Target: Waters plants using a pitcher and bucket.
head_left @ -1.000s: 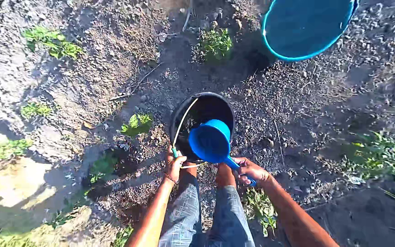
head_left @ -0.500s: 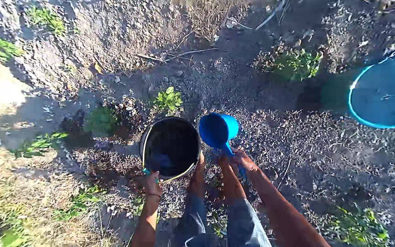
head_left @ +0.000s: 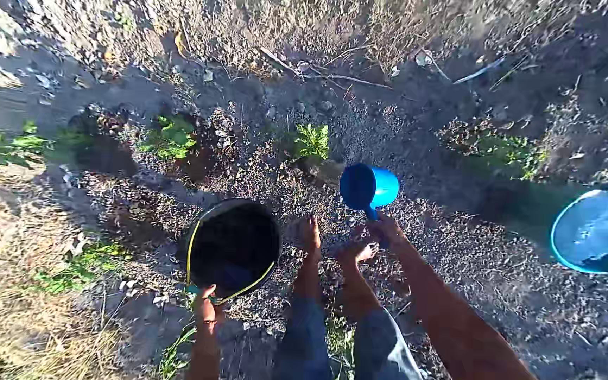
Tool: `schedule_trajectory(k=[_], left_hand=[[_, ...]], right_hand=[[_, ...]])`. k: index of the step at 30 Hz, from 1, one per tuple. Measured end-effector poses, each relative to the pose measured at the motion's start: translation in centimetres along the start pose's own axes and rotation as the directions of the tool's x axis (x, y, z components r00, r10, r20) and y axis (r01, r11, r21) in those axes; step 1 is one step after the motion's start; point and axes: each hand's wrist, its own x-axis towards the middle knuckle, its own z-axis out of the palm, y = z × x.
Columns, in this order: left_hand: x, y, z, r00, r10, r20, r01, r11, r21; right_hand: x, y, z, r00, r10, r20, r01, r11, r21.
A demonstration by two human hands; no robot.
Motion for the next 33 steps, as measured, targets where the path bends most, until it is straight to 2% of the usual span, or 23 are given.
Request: schedule_trajectory(k=[2, 5, 11, 14, 18, 21, 24, 26, 27, 29, 30, 31, 33], left_hand=[[0.3, 0.0, 0.1, 1.000, -0.019, 0.008, 0.019, 0.998, -0.058], [0.1, 0.2, 0.3, 1.000, -0.001, 0.029, 0.002, 1.000, -0.007], [1.1, -0.4, 1.7, 0.992, 0.045, 0.122, -0.046, 0.999, 0.005], [0.5, -0.1, 3.4, 0.973, 0.108, 0.206, -0.105, 0.994, -0.024], [-1.3, 0.7, 6.1, 0.937, 0.179, 0.300, -0.219, 0.970, 0.108], [-3.7, 1.1, 8.3, 0.913, 0.203, 0.353, -0.281, 0.941, 0.188], [-7.0, 1.3, 10.6, 0.860, 0.211, 0.464, -0.380, 0.872, 0.307], [-9.1, 1.0, 12.1, 0.814, 0.245, 0.527, -0.472, 0.808, 0.353], [-10.3, 0.9, 12.7, 0.789, 0.249, 0.562, -0.507, 0.780, 0.366], [-13.2, 0.1, 13.8, 0.750, 0.248, 0.613, -0.568, 0.717, 0.404], [-15.0, -0.1, 14.2, 0.732, 0.244, 0.636, -0.593, 0.687, 0.419], [-17.0, -0.4, 14.7, 0.708, 0.245, 0.663, -0.623, 0.657, 0.423], [-21.4, -0.8, 16.0, 0.644, 0.236, 0.728, -0.696, 0.577, 0.428]], right_hand=[[-0.3, -1.4, 0.6, 0.996, 0.017, -0.082, -0.026, 0.993, -0.115], [-0.3, -2.8, 1.6, 0.984, -0.008, -0.177, -0.042, 0.960, -0.277], [0.2, -4.4, 4.7, 0.959, -0.091, -0.269, -0.068, 0.846, -0.528], [-0.4, -5.6, 6.3, 0.946, -0.155, -0.284, -0.058, 0.783, -0.619], [-1.9, -6.2, 7.6, 0.947, -0.127, -0.294, -0.112, 0.728, -0.676], [-3.8, -4.4, 6.9, 0.946, -0.198, -0.258, -0.056, 0.682, -0.729], [-6.2, 0.6, 4.3, 0.900, -0.404, -0.165, 0.165, 0.665, -0.728], [-7.2, 3.8, 1.9, 0.870, -0.493, -0.017, 0.308, 0.570, -0.762], [-7.6, 4.5, 0.6, 0.889, -0.452, 0.074, 0.329, 0.515, -0.791], [-7.9, 4.3, -1.9, 0.942, -0.233, 0.243, 0.322, 0.417, -0.850], [-7.7, 3.8, -2.9, 0.941, -0.145, 0.307, 0.340, 0.383, -0.859], [-7.2, 3.6, -4.1, 0.915, -0.148, 0.375, 0.403, 0.340, -0.850], [-6.0, 3.0, -7.0, 0.837, -0.285, 0.467, 0.536, 0.257, -0.805]])
